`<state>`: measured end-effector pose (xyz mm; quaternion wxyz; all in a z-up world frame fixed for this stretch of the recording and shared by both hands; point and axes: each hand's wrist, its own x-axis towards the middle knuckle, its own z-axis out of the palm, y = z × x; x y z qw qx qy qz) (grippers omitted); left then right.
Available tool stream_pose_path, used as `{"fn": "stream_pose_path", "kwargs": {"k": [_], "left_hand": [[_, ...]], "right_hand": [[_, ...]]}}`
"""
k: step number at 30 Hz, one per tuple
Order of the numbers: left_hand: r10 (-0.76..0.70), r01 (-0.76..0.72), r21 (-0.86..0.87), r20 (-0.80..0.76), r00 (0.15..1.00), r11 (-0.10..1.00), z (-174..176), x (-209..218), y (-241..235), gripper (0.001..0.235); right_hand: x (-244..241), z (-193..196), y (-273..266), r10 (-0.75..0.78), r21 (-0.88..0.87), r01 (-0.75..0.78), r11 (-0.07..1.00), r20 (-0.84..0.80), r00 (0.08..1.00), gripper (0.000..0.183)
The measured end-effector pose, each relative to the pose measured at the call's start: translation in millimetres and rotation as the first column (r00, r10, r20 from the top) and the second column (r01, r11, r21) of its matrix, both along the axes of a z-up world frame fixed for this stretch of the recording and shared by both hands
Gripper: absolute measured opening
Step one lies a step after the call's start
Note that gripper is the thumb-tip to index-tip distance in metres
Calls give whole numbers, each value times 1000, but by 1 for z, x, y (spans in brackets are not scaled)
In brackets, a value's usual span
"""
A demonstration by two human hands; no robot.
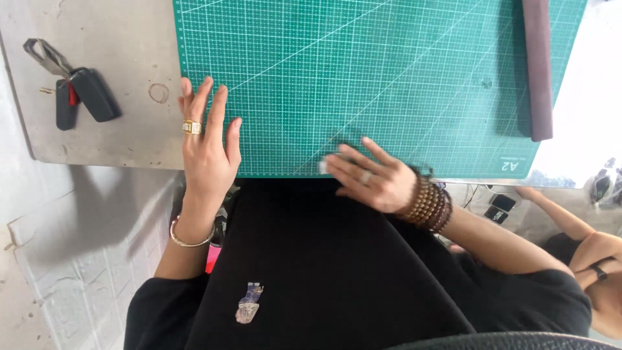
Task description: Cleaning a motor armature using a cloth and a metal pick on a cutting mat, followed by wiping the work surface.
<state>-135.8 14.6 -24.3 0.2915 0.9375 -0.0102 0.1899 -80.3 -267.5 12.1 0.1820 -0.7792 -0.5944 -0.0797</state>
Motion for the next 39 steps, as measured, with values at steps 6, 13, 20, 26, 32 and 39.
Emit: {"fn": "stream_pose_path", "kwargs": {"k": [6, 13, 20, 26, 32, 39], "left_hand": [[-41, 37, 42, 82, 996, 998, 17, 2, -11, 39], [-227, 267, -355, 152, 962, 896, 50, 23, -46, 29], [-400, 437, -662, 219, 890, 609, 88, 55, -81, 47], [-295, 323, -502, 137, 946, 802, 79, 59, -48, 14], [-245, 195, -489, -41, 969, 850, 103, 65, -2, 18], [-482, 399, -521, -27, 876, 755, 80, 114, -46, 26]], "right_hand": [[-8, -5, -37, -26, 124, 20, 992, 44, 999, 18], [24, 14, -43, -431, 216, 436, 874, -75, 899, 24], [37, 52, 17, 45, 273, 644, 715, -937, 347, 19], [35, 53, 34, 111, 228, 566, 793, -966, 234, 26], [53, 39, 13, 10, 129, 418, 899, -962, 274, 38], [86, 30, 40, 21, 230, 497, 837, -920, 391, 20]]}}
